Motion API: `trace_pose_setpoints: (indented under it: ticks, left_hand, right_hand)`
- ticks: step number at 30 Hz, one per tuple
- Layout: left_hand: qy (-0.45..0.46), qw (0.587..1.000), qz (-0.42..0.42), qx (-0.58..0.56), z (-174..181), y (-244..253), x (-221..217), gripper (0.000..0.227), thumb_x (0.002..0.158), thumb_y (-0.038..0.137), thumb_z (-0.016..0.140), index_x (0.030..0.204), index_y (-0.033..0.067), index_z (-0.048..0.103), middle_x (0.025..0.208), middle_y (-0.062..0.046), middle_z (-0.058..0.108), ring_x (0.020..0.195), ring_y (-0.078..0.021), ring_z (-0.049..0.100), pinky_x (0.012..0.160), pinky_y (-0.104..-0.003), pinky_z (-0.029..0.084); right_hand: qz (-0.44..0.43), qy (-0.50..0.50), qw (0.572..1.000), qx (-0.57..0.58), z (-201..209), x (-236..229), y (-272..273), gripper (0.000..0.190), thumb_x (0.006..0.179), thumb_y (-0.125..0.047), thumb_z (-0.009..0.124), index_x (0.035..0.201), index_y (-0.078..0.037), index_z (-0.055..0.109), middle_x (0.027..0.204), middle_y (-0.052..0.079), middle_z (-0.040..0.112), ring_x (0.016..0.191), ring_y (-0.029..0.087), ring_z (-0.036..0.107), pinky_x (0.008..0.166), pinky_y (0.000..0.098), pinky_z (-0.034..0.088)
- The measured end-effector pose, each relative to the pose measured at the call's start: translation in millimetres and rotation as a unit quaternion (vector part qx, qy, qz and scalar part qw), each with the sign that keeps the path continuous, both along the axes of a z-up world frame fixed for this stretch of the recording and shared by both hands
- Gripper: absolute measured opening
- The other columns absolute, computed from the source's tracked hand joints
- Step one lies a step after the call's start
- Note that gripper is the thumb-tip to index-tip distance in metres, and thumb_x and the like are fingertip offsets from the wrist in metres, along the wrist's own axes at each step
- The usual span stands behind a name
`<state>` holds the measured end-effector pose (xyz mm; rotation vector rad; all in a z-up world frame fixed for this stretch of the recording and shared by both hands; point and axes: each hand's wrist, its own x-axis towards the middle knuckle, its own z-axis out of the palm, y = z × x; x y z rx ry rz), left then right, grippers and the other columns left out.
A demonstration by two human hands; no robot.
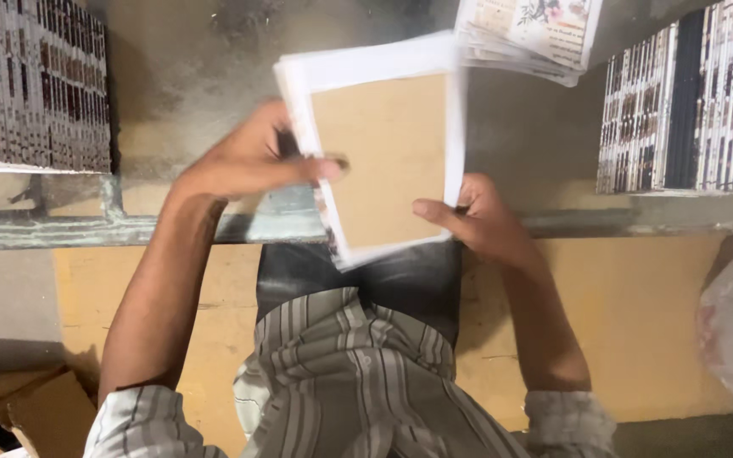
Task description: The person repeatedly picks up a small rectangular card and a printed cover sheet, aligns them, and presses the edges together. They then place the assembled item onto a stack on the table. The process is repeated continuously with items from piles on the table.
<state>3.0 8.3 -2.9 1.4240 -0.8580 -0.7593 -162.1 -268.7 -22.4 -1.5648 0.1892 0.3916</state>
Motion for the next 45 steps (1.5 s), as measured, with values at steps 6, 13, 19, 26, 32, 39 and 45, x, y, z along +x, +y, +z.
trace_pose_setpoints:
  ticks: [6,13,19,26,32,39,45]
  left_hand:
    - [-0.060,0.995,0.022,-0.073,38.5,1.0,17.6,0.067,0.096,0.018,0.079,0.154,0.0061,0.046,0.137,-0.007,0.064,0.112,-0.0175,0.069,0.097,-0.034,0.061]
    - [-0.386,0.871,-0.180,0.245,51.9,-44.4,15.0,0.057,0.079,0.012,0.083,0.132,0.0104,0.063,0.114,-0.016,0.073,0.108,-0.0357,0.067,0.088,-0.048,0.053]
    - [-0.524,0.789,0.002,0.320,23.7,-48.7,1.6,0.069,0.073,-0.002,0.072,0.140,0.0020,0.057,0.121,-0.017,0.067,0.115,-0.0330,0.064,0.093,-0.046,0.050]
    - [-0.551,0.785,0.021,0.283,-13.6,-45.1,1.8,0.066,0.074,-0.002,0.068,0.138,-0.0054,0.052,0.144,-0.023,0.049,0.125,-0.0358,0.050,0.102,-0.046,0.046]
    - [-0.529,0.807,0.044,0.259,-44.4,-34.9,-9.3,0.057,0.092,-0.001,0.056,0.148,-0.0088,0.047,0.159,-0.020,0.040,0.150,-0.0349,0.036,0.123,-0.045,0.034]
    - [-0.522,0.800,0.091,0.282,-41.4,-42.1,-25.4,0.052,0.091,0.002,0.056,0.143,-0.0078,0.055,0.156,-0.020,0.050,0.144,-0.0285,0.051,0.120,-0.040,0.040]
    - [-0.506,0.758,0.167,0.376,-40.2,-4.5,-29.4,0.046,0.101,0.006,0.060,0.146,-0.0060,0.059,0.154,-0.018,0.053,0.141,-0.0288,0.054,0.119,-0.043,0.043]
  right_hand:
    - [0.197,-0.207,0.835,-0.470,39.4,7.3,-17.9,0.021,0.085,-0.032,0.083,0.095,-0.013,0.085,0.065,0.009,0.070,0.064,0.027,0.060,0.074,0.0408,0.050]
    - [0.221,-0.287,0.818,-0.447,74.7,51.0,-14.4,0.027,0.095,-0.029,0.076,0.110,-0.006,0.078,0.084,0.015,0.073,0.069,0.031,0.066,0.068,0.0417,0.050]
    - [0.090,-0.358,0.774,-0.515,46.1,61.7,-2.2,0.035,0.103,-0.021,0.076,0.132,-0.002,0.070,0.115,0.017,0.073,0.100,0.033,0.070,0.088,0.0423,0.054]
    - [0.082,-0.332,0.745,-0.573,-12.0,74.3,9.8,0.047,0.102,-0.019,0.072,0.145,-0.003,0.063,0.145,0.017,0.063,0.133,0.034,0.061,0.112,0.0427,0.046]
    - [0.067,-0.302,0.765,-0.565,-26.8,55.5,17.5,0.047,0.097,0.001,0.064,0.144,-0.003,0.064,0.147,0.014,0.063,0.138,0.031,0.060,0.122,0.0407,0.043]
    - [0.070,-0.300,0.773,-0.554,-20.4,55.0,23.6,0.037,0.097,-0.001,0.067,0.134,-0.005,0.068,0.140,0.012,0.067,0.131,0.027,0.065,0.118,0.0395,0.049]
    - [0.051,-0.269,0.719,-0.638,-15.4,24.3,4.5,0.048,0.099,-0.026,0.073,0.140,0.000,0.067,0.141,0.016,0.069,0.125,0.029,0.064,0.111,0.0415,0.047]
